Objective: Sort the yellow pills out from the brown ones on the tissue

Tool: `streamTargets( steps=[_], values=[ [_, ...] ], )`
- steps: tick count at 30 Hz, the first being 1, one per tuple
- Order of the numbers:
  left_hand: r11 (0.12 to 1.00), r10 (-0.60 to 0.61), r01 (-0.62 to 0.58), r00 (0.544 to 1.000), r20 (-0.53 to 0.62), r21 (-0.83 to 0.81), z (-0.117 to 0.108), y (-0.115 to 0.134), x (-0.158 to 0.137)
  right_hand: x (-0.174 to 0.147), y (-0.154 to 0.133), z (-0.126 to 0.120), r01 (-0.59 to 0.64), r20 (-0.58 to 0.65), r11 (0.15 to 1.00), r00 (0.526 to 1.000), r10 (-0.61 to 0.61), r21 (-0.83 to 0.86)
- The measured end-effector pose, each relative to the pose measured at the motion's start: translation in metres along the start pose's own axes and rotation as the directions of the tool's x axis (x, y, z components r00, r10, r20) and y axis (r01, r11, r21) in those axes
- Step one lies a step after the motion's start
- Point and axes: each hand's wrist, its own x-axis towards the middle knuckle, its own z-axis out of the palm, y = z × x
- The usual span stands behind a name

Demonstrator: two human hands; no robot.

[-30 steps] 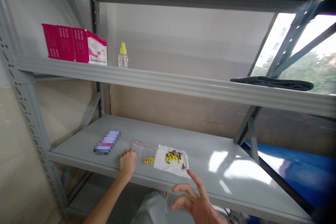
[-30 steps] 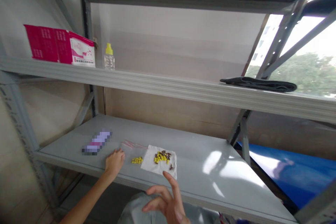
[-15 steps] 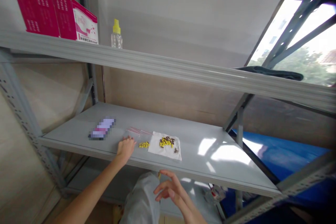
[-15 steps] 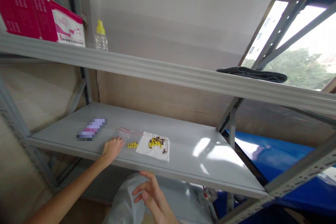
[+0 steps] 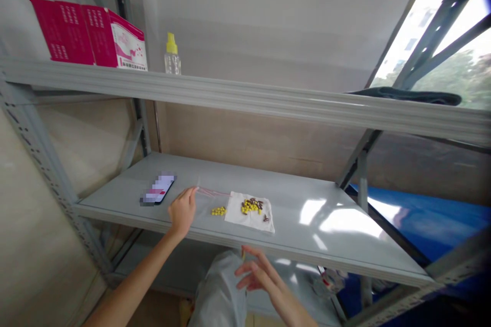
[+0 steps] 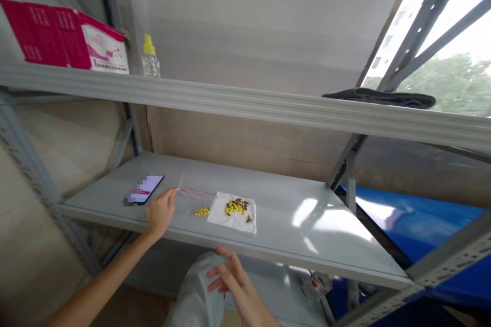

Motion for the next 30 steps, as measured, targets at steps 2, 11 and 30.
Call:
streamTargets(
  steps=[2,11,30],
  values=[
    [0.955,0.001,0.000,1.000,0.001,-0.296,-0.003,0.011,-0.019,0.017,0.004,-0.003,0.074,-0.125,0.992,0.988,-0.087,-0.106],
    [0.705,0.331,-0.020,0.894,0.304,-0.709,-0.014,0.034,-0.083,0.069,-0.015,-0.009,0.084,-0.108,0.991,0.991,-0.073,0.100],
    [0.810,0.473,-0.486,0.872,-0.124,-0.328,0.096,0.072,-0.044,0.147,0.053,-0.066,0.166,-0.345,0.968,0.934,-0.093,0.189]
  ],
)
